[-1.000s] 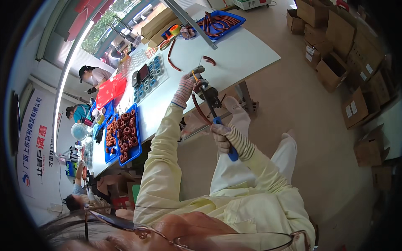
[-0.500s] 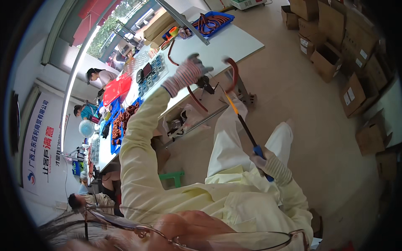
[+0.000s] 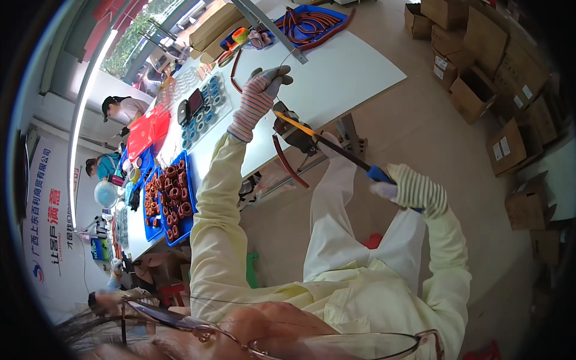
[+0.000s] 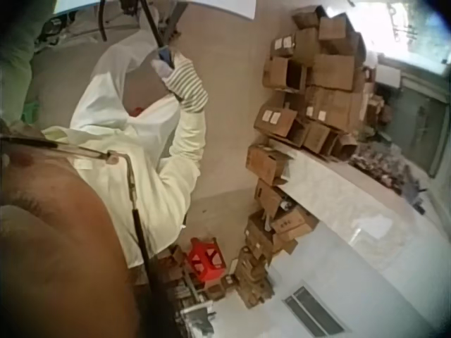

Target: Soldering wires onto a metal component held in a vice at a workbench.

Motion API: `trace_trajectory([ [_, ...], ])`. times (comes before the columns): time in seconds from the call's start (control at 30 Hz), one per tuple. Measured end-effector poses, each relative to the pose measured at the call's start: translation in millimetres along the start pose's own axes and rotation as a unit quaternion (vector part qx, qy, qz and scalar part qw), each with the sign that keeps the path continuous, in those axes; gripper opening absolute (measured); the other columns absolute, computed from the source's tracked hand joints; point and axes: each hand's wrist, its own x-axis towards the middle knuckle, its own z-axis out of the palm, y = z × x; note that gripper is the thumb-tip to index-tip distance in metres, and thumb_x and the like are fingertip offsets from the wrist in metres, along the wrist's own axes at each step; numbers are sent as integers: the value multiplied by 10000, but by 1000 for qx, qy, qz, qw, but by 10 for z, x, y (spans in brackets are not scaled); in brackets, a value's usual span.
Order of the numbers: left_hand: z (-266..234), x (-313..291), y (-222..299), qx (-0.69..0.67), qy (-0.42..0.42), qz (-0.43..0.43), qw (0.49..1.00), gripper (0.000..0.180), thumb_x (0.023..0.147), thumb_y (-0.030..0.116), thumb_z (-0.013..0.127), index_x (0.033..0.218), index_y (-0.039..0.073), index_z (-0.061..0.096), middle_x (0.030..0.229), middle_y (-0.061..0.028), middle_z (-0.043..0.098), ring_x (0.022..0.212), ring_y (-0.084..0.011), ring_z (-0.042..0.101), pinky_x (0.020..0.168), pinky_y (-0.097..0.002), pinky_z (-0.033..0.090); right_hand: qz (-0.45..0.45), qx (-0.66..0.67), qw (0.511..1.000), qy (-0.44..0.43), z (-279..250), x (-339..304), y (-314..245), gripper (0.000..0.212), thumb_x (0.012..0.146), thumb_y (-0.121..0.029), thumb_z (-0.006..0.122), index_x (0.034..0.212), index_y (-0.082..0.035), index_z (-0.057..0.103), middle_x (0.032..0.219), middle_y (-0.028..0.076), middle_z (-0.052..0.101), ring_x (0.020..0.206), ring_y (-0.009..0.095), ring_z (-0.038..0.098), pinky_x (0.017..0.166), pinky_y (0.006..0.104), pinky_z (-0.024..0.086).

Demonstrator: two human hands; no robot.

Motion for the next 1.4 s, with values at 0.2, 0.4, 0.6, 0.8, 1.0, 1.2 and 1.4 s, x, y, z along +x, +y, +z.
trace_trajectory([
  [0.2,273,-220,-117,-183,-4,-157,970,301,878,40,474,1155,54,589,941,18,636,812,-57,522,744,-192,425,96,7,995,19,535,48,333,323,810,-349,616,908,-54,530,613,-17,453,527,85,461,484,245,409],
  [0.4,460,-478,-164,-310,34,-272,910,295,882,49,485,1162,26,576,890,2,603,754,-51,509,688,-195,458,103,527,843,-40,1215,227,-237,214,870,-299,564,837,-102,487,549,-69,324,372,38,304,340,196,248],
  [0.6,337,-898,-178,69,235,-213,946,268,887,121,509,1122,4,562,914,-83,629,880,-256,598,766,-341,484,60,568,818,-65,1403,-695,-57,224,878,-284,538,765,-149,400,525,-78,303,354,27,246,334,198,223],
  [0.8,46,-618,1061,394,-160,115,898,333,793,164,548,1126,163,533,1116,-41,573,1084,-207,509,1071,-438,209,238,401,883,52,1007,-2065,332,177,823,-231,572,864,-68,517,529,-40,393,367,44,334,334,214,263],
  [1.0,-50,104,661,222,-264,31,938,249,827,157,548,1056,229,614,733,13,613,736,-148,578,930,-343,363,49,126,987,81,1091,-1213,805,196,835,-232,552,905,-54,508,548,-17,425,384,75,379,347,236,318],
  [1.2,82,-18,-80,-49,-85,-103,990,278,904,102,485,1161,48,574,920,-3,656,748,-53,543,770,-208,431,85,270,959,-26,955,-53,307,231,832,-268,555,890,-55,489,546,-22,413,385,70,372,343,232,317],
  [1.4,405,-441,-118,-323,-12,-295,899,277,908,110,508,1163,24,574,885,13,596,745,-49,531,654,-187,455,68,559,819,-110,1144,374,158,181,874,-262,553,850,-99,476,524,-60,342,359,45,318,337,205,260],
])
